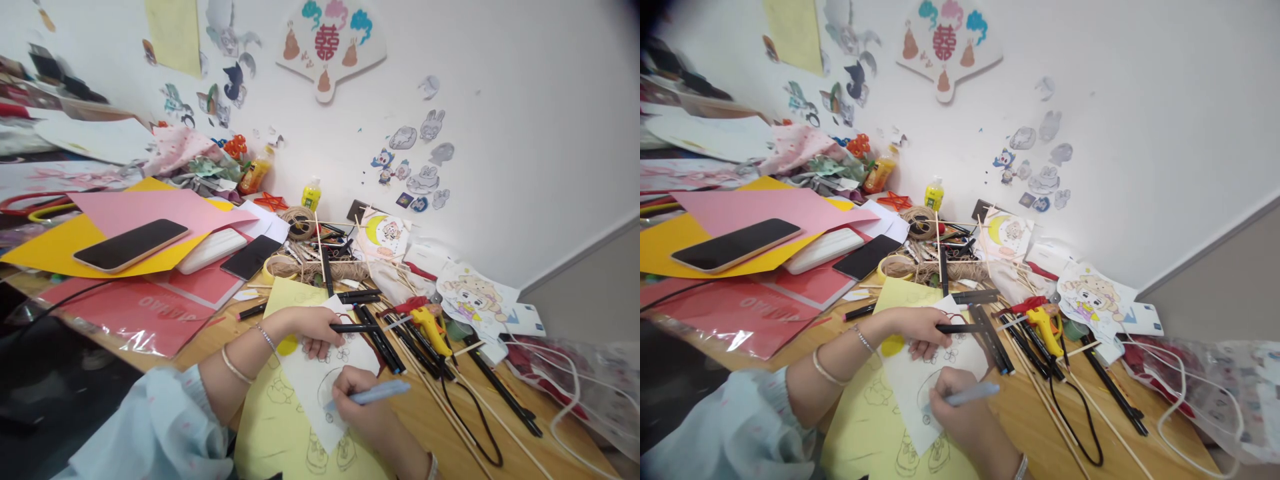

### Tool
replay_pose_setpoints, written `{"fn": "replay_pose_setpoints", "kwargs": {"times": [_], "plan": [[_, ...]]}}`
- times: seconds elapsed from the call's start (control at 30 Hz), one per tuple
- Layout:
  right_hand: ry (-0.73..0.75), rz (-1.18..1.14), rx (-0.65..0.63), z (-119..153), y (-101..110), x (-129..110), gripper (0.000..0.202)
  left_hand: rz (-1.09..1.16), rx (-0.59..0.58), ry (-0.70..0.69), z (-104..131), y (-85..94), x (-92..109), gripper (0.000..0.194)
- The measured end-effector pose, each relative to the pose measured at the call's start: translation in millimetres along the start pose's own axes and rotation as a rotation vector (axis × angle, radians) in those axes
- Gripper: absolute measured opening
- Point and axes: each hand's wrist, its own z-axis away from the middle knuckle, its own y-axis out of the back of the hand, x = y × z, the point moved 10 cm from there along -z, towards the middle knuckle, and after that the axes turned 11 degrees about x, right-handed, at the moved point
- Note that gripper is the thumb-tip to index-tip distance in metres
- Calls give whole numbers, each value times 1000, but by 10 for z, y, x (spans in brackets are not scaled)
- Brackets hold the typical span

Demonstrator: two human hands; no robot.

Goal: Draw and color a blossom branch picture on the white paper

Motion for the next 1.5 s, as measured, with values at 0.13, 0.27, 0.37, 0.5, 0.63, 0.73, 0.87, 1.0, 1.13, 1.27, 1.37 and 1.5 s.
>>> {"fn": "replay_pose_setpoints", "kwargs": {"times": [0.13,0.27,0.37,0.5,0.63,0.73,0.87,1.0,1.13,1.27,1.37,1.5], "plan": [[43,11,-3,3,-2,-43,21,13,-1,6,2,-1,-5,17],[33,13,13,4,17,-13,20,10,-1,8,7,0,-3,19],[35,7,21,12,23,10,20,10,1,1,10,2,8,19],[74,33,11,21,15,-13,21,-5,5,5,24,7,15,19],[64,40,27,24,38,14,22,2,9,14,30,11,17,19],[68,56,35,34,46,30,22,-10,9,15,23,10,11,18],[84,62,17,46,37,13,21,-1,-1,5,11,0,15,15],[74,55,31,45,71,11,22,15,-1,6,4,0,10,15],[55,61,28,51,76,13,22,14,-3,6,-2,2,-8,17],[60,79,26,53,82,-1,22,22,-9,6,-13,2,-28,18],[40,86,51,51,115,31,21,19,-8,2,-18,3,-31,18],[53,106,37,60,110,41,21,10,-9,-4,-10,-1,-27,19]]}}
